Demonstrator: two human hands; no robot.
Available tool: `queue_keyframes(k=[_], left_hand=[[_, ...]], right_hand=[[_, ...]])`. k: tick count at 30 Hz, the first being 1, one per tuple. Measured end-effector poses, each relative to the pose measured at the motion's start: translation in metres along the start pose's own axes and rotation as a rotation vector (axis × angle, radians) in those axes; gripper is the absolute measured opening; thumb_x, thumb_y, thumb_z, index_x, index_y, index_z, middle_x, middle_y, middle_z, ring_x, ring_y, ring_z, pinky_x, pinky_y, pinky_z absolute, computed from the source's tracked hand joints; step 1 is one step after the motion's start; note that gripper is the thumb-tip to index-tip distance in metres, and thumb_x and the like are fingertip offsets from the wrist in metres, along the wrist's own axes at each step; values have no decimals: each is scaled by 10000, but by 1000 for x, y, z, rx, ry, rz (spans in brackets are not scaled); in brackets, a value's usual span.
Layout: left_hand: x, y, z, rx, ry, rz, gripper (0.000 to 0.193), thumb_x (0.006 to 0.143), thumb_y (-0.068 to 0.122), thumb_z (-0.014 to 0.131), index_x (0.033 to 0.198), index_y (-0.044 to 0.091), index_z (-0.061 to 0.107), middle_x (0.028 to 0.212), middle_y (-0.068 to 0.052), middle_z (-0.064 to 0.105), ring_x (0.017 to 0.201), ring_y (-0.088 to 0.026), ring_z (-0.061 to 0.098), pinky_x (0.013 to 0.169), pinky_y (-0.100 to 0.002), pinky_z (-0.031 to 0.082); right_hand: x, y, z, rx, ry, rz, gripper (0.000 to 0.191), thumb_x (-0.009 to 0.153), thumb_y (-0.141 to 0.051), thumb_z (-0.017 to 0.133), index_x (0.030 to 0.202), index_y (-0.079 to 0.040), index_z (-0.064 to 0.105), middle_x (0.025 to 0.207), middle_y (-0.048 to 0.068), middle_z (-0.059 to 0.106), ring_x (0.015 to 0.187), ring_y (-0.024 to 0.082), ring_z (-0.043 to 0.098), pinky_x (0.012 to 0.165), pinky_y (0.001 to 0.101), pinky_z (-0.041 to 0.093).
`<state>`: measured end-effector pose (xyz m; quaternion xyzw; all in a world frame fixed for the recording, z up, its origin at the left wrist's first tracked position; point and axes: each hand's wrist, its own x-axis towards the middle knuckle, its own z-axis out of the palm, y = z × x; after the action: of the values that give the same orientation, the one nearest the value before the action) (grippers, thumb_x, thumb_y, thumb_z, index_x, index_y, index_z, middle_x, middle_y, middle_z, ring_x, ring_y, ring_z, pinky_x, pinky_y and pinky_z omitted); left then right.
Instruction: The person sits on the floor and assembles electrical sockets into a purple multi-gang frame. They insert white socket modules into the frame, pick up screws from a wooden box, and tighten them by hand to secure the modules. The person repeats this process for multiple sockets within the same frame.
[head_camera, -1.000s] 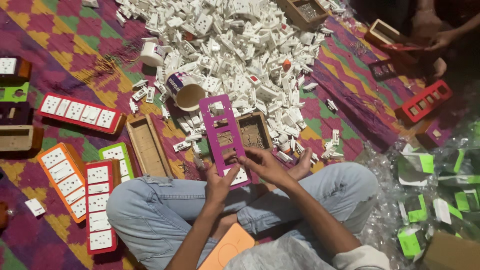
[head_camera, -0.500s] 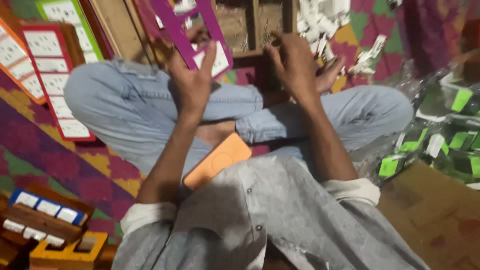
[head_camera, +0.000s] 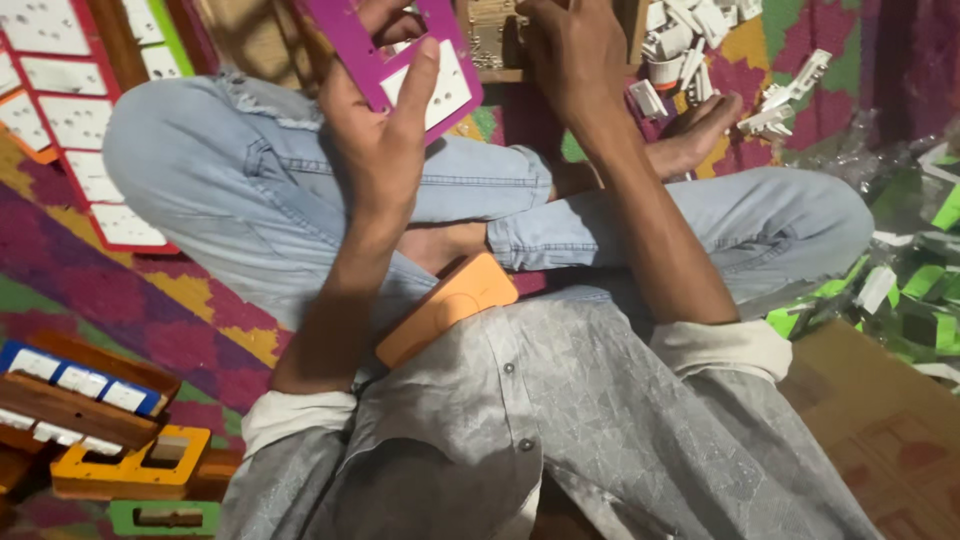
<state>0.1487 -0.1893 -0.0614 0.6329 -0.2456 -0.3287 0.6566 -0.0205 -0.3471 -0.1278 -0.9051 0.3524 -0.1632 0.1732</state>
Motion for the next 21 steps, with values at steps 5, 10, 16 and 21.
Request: queue_keyframes(k=[5, 10, 16, 21], left_hand=[[2, -1, 0, -84, 5, -55, 332, 1051, 107, 751, 1355, 33, 640, 1210, -62, 735, 1046, -114, 728, 891, -254, 623], [0, -4, 6, -288, -15, -164, 342, 1021, 62, 753, 1337, 8, 631, 1213, -74, 705, 1043, -121, 707, 887, -270, 620], [2, -11, 14, -423, -57, -213, 347, 1005, 42, 742, 1330, -5, 629, 1198, -96, 696, 1056, -147, 705, 909, -287, 614], [5, -11, 11, -362, -28, -280, 382, 959, 84, 752, 1317, 6, 643, 1242, -73, 694, 1132, -143, 672, 963, -264, 568]], right_hand=[[8, -2, 13, -44, 65, -73, 111, 854, -120, 826, 964, -109, 816, 985, 136, 670, 917, 339, 641, 752, 456, 515], [4, -2, 14, -98, 79, -106, 209, 795, -116, 822, 1003, -121, 832, 992, 108, 663, 938, 334, 640, 762, 450, 513], [-2, 14, 26, -33, 52, -146, 72, 780, -169, 807, 852, -159, 807, 994, 120, 649, 940, 329, 625, 750, 471, 467], [11, 15, 42, -238, 133, -87, 179, 753, -154, 771, 835, -14, 697, 877, 194, 606, 856, 376, 581, 715, 493, 454]])
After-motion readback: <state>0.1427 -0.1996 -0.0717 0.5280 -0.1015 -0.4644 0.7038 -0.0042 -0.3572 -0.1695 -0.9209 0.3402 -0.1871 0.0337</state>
